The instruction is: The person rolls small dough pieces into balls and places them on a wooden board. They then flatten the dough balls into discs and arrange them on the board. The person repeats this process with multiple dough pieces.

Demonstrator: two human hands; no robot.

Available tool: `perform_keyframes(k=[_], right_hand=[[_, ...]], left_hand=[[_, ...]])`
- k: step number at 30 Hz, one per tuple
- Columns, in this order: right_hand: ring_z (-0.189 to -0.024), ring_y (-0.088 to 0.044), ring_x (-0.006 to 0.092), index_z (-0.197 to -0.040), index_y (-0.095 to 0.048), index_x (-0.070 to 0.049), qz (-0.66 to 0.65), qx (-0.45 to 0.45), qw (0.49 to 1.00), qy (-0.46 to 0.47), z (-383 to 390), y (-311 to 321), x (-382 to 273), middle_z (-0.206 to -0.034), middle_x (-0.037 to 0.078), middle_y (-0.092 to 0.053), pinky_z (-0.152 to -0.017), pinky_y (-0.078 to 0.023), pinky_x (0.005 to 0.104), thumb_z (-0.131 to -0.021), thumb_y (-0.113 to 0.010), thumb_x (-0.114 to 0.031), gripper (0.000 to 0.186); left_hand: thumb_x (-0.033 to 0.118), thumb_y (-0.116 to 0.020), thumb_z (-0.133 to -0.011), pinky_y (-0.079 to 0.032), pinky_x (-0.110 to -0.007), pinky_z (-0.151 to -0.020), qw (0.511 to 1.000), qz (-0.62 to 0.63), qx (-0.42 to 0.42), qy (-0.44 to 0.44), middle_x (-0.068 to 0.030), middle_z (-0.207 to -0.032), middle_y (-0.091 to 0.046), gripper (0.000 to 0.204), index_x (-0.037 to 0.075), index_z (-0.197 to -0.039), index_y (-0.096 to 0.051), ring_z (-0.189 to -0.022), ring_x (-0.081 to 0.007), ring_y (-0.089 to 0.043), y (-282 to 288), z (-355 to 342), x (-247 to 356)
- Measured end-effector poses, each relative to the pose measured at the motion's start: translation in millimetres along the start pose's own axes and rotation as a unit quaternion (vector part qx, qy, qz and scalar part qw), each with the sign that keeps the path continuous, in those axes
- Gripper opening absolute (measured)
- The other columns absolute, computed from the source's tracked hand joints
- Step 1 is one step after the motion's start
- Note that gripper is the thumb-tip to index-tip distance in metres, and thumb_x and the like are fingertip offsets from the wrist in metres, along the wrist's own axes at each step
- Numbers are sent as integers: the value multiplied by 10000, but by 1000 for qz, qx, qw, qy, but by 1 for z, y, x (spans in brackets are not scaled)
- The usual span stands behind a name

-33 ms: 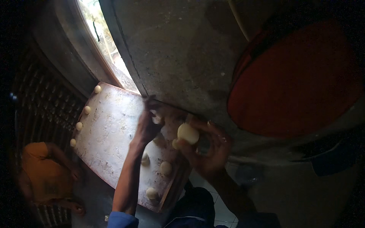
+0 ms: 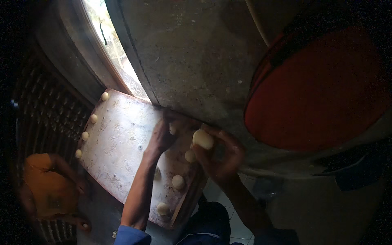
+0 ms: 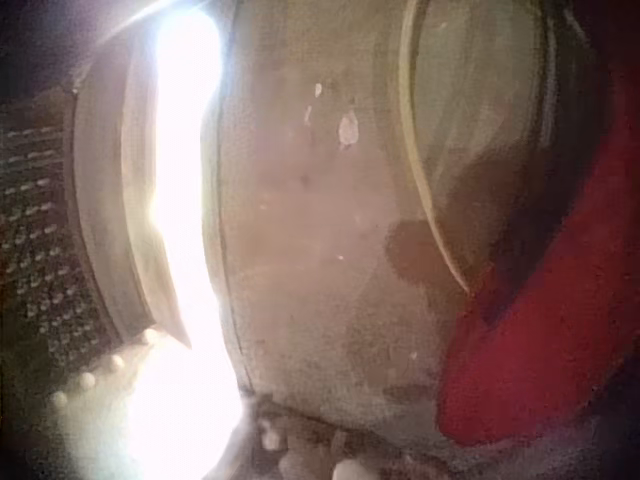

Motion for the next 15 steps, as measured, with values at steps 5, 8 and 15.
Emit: perform_keyframes(k=[5, 8, 15], right_hand=[[-1029, -696, 303, -1322, -554, -3, 296, -94, 950, -14, 18, 25, 69, -1180, 207, -652, -889, -562, 414, -885, -822, -209, 552], [-972, -691, 312, -1306, -568, -9, 208, -87, 970, -93, 45, 45, 57, -1089, 193, -667, -868, -558, 398, -898, -801, -189, 503], [-833, -659, 302, -968, -654, -22, 62, -234, 970, -34, 66, 6, 20, -865, 118, -650, -741, -526, 419, -905, -782, -124, 175]], left_hand=[[163, -777, -783, -309, -515, -1183, 995, -88, -29, 35, -223, -1490, -490, 899, 12, -1555, -341, -1427, -393, -427, 47, 15, 92], [24, -723, -803, -305, -477, -1214, 981, 58, 63, 172, -204, -1478, -501, 734, 1, -1481, -443, -1432, -374, -427, 78, 119, 104], [20, -721, -850, -516, -390, -869, 880, -71, 191, 428, -116, -1164, -578, 354, 52, -1191, -631, -1065, -272, -602, 133, 382, 147]])
Point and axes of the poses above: each hand's wrist, its own z-axis away from the middle knuckle, its own y-axis out of the back of the hand, x = y × z, the point moved 1 cm from there along -z, towards the middle knuckle
